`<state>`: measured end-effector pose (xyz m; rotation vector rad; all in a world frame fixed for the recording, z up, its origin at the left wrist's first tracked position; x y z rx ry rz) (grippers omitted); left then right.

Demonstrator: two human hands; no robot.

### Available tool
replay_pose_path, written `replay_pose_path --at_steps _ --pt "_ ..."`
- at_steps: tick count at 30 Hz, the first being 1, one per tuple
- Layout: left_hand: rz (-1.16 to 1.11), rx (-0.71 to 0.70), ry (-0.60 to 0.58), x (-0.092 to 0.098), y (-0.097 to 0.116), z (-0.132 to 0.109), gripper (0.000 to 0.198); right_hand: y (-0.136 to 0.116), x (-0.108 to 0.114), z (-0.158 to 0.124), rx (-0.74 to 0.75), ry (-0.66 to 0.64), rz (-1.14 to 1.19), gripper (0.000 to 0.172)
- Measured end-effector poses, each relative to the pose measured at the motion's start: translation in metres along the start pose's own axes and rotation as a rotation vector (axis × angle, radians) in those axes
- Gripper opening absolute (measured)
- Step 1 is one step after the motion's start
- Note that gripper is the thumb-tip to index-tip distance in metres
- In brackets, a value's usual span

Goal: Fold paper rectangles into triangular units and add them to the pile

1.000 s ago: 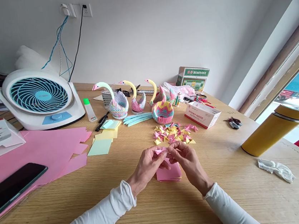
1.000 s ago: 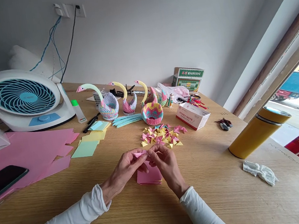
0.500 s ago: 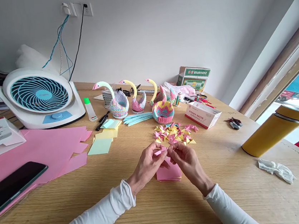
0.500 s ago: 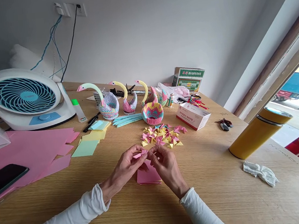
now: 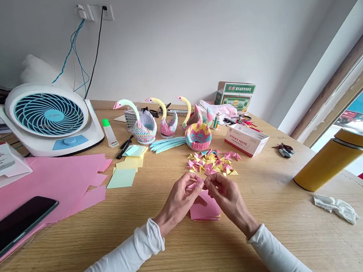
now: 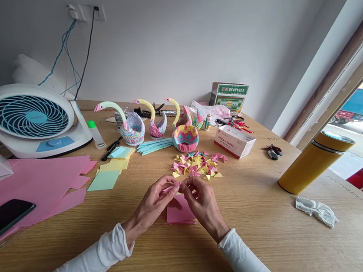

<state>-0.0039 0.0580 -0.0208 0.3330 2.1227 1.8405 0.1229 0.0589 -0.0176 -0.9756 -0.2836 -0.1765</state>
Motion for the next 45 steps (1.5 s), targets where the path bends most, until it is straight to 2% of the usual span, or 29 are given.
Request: replay_pose_path --at_steps 3,6,11,15,22,30,35,41,45 --pt "-0.07 0.09 0.015 0.004 -0.003 0.0 0.035 0.005 0.003 0.0 -0.028 0.024 0.025 0.021" --pt "-0.085 0.141 -0.018 0.004 -0.004 0.003 0.039 0.007 0.004 0.0 -0.028 0.022 0.024 0.02" --pt "-0.01 0.104 0.025 0.006 -0.006 0.007 0.042 0.005 0.002 0.0 -0.062 0.029 0.076 0.02" --pt "0.02 0.065 0.015 0.004 -0.004 0.006 0.039 0.004 0.0 0.0 -0.106 0.034 0.159 0.021" --pt "-0.062 0.073 -0.014 0.004 -0.003 0.003 0.031 0.007 -0.002 -0.001 -0.121 0.05 0.331 0.018" --pt "-0.142 0.092 -0.062 0.002 -0.003 0.0 0.027 0.004 -0.002 0.0 -0.114 0.05 0.551 0.002" --pt "-0.182 0.141 -0.062 0.002 -0.005 0.002 0.025 0.004 -0.001 0.0 -0.123 0.04 0.549 0.007" --pt "-0.259 0.217 -0.169 -0.001 -0.004 0.0 0.024 0.001 0.001 0.001 -0.12 0.037 0.475 0.001" --pt "-0.239 0.264 -0.104 0.003 -0.006 0.0 0.03 -0.005 -0.001 0.002 -0.095 0.003 0.433 0.006"
Point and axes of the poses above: each hand's wrist, its own z-axis towards the middle knuckle, its own x-axis out of the back of the hand, y = z × x, the point moved 7 cm from there along z, towards the middle knuckle, and after that the axes turned 14 degrees about x, right-handed, at the moved point
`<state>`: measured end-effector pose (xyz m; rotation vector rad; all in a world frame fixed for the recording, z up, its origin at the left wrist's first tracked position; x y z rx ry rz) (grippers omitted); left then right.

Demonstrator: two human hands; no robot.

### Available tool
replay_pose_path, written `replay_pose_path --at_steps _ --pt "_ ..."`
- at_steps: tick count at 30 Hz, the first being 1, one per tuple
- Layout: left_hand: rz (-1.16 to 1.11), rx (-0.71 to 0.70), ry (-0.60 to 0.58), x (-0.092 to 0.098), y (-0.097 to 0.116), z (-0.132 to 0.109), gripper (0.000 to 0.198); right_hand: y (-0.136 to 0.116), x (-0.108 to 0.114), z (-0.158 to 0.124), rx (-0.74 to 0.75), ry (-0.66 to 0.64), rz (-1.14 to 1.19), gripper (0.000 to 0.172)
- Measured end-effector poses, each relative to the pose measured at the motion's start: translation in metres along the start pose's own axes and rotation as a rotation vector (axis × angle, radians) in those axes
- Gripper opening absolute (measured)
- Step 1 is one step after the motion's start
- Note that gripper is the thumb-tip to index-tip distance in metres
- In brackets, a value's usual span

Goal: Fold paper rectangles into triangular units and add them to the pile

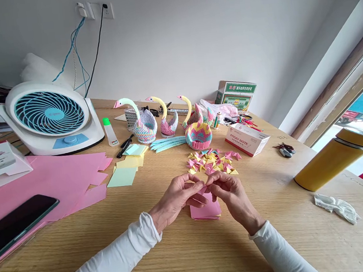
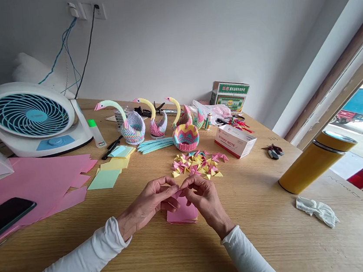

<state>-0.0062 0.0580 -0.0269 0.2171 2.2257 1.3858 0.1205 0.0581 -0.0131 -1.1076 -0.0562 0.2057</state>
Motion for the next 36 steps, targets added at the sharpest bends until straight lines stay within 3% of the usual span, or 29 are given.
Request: replay_pose_path --at_steps 8,21,31,36 --pt "0.041 -0.037 -0.03 0.0015 0.0007 0.0018 0.028 0.0037 0.0017 -0.0014 -0.051 0.051 0.022 0.026" --pt "0.18 -0.158 0.027 0.0014 0.0055 0.0029 0.028 0.0039 0.0018 -0.0017 -0.051 -0.021 -0.009 0.024" --pt "0.11 -0.054 0.021 -0.0005 0.005 -0.0001 0.032 -0.0045 0.0023 -0.002 0.12 -0.071 -0.324 0.019" --pt "0.135 -0.073 0.006 0.0004 0.0047 0.0017 0.034 -0.0038 0.0042 -0.002 0.121 -0.062 -0.35 0.019"
Point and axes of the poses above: each hand's wrist, its own z-axis towards the middle knuckle, its own x-axis out of the back of the hand, y = z × x, the point moved 7 cm from there along z, towards the middle knuckle, and after that the axes turned 14 degrees about x, right-handed, at the moved point
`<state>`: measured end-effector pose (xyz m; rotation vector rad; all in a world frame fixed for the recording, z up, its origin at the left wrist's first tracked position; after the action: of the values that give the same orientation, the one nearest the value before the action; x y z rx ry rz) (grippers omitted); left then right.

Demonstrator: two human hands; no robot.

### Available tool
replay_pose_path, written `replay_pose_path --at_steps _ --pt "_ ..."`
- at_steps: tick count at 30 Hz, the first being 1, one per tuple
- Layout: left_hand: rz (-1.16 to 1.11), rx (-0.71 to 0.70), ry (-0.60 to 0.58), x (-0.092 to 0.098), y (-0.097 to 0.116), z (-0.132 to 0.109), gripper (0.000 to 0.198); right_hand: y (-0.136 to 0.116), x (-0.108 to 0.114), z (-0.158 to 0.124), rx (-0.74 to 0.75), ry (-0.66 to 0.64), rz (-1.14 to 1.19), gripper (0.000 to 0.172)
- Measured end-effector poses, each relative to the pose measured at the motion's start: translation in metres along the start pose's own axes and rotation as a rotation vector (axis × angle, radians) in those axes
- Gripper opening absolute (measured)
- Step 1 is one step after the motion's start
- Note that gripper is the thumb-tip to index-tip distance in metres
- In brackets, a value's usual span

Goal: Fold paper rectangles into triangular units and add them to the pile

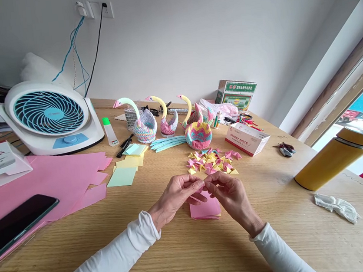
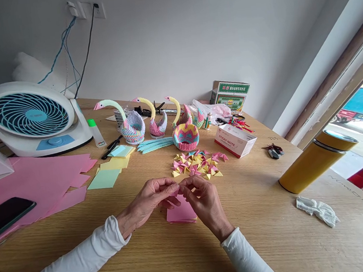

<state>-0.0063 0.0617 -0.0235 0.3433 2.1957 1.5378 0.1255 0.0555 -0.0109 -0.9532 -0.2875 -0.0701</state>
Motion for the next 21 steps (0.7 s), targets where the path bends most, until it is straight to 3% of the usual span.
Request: replay_pose_path --at_steps 14,21 --pt "0.034 -0.076 0.0 0.0018 -0.0016 0.0039 0.033 0.0006 -0.004 0.002 -0.135 0.0 0.184 0.032" --pt "0.081 -0.116 0.021 0.0 0.0017 0.0 0.026 0.0038 -0.0041 -0.0027 -0.168 0.026 0.231 0.026"
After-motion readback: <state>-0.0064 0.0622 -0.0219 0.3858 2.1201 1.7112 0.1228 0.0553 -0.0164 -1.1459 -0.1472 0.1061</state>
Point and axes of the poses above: each hand's wrist, its own z-axis towards the middle knuckle, its own x-axis out of the back of the hand, y = z × x, the point moved 7 cm from there along z, towards the middle knuckle, and after that the axes turned 14 degrees about x, right-handed, at the moved point
